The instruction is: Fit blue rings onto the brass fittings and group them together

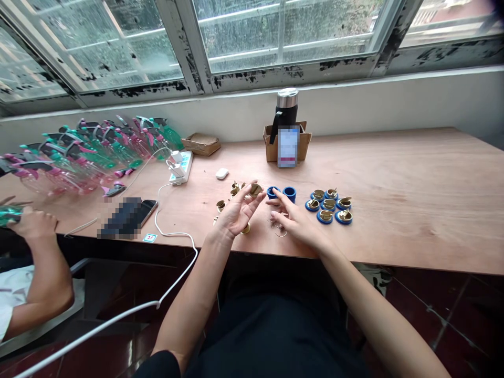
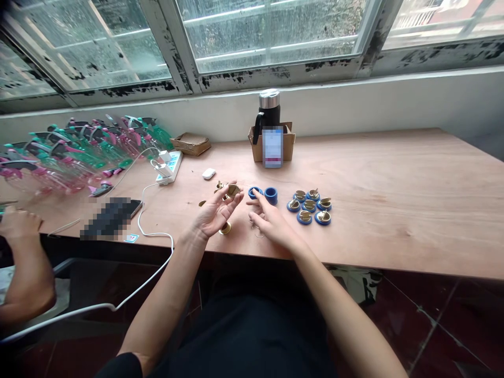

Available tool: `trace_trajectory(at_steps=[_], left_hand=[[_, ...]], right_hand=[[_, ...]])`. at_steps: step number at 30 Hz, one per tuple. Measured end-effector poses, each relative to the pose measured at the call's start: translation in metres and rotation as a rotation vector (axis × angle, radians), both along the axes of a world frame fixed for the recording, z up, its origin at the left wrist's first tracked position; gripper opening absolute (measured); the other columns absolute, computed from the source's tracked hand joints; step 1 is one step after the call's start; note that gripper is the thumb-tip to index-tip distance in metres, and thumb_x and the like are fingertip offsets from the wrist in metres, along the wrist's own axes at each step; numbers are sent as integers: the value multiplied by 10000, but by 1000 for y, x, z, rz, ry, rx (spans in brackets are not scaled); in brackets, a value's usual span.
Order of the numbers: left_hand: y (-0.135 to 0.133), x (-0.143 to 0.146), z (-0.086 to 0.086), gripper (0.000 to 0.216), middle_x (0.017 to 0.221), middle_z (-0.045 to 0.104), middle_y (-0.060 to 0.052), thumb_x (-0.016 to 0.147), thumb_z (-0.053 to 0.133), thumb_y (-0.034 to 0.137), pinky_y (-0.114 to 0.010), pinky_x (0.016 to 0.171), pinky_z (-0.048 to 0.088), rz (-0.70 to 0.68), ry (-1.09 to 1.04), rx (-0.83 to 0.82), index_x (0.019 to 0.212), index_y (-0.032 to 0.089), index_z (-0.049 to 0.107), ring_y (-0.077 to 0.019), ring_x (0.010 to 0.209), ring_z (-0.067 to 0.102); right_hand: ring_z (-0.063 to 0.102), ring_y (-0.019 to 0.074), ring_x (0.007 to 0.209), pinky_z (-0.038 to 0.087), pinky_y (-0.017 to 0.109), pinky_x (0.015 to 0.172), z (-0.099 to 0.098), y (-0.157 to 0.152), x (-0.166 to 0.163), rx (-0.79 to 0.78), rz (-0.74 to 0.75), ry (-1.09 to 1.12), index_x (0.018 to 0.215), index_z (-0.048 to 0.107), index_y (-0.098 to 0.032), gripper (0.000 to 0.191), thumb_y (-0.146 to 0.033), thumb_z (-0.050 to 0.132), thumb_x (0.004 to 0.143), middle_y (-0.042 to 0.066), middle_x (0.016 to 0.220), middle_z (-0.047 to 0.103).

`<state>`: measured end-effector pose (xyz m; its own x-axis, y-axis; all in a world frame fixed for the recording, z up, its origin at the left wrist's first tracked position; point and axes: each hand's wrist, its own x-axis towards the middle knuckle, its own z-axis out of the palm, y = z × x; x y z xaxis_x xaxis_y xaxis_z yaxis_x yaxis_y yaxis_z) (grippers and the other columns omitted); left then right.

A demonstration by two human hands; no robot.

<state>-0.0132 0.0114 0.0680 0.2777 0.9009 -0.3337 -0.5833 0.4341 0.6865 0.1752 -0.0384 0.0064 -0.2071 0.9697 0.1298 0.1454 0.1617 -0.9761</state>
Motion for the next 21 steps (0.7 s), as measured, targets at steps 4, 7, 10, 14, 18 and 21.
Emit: trace_trajectory(at_steps=[4, 7, 10, 14, 18, 21], left_hand=[[0, 1, -2, 368, 1073, 776, -104, 1028, 639, 169, -247, 1018, 611, -1, -17, 24, 1386, 117, 707, -150, 1005, 771], [2, 0, -4, 368, 1072, 777, -98, 1032, 618, 173, -267, 1056, 594, -26, -19, 28, 1386, 130, 708, -148, 1006, 766], [3, -1, -7, 378, 1085, 782, -103, 1024, 612, 172, -290, 1091, 576, -40, -4, 48, 1389, 135, 704, -154, 1017, 767], [2, -1, -7, 309, 1072, 791, -108, 974, 680, 131, -290, 1077, 592, -4, 17, 27, 1279, 118, 730, -163, 1037, 771], [0, 1, -6, 156, 1119, 792, -149, 946, 729, 122, -238, 1014, 623, 23, 32, -15, 1091, 69, 752, -167, 1044, 773], [-1, 2, -5, 164, 1125, 796, -146, 939, 748, 134, -243, 1015, 631, 37, 45, 4, 1092, 78, 761, -166, 1049, 771]], right_hand=[[736, 218, 921, 594, 285, 527, 3, 0, -1, -82, 11, 99, 1719, 288, -337, 824, -332, 625, 967, 156, 1627, 525], [737, 211, 927, 614, 292, 574, 3, 1, 0, -92, -2, 103, 1702, 338, -323, 802, -311, 638, 958, 158, 1647, 512], [741, 206, 948, 631, 300, 629, -2, 4, 1, -91, 10, 126, 1693, 349, -305, 791, -297, 644, 959, 165, 1650, 509], [745, 199, 933, 629, 296, 611, -11, 7, 1, -71, 40, 148, 1693, 334, -324, 802, -304, 657, 959, 171, 1668, 482], [742, 200, 907, 601, 270, 520, -14, 8, 0, -68, 44, 148, 1662, 369, -316, 775, -316, 671, 948, 183, 1682, 459], [743, 198, 912, 599, 257, 516, -12, 8, 1, -66, 41, 146, 1614, 416, -303, 716, -307, 672, 946, 181, 1678, 468]])
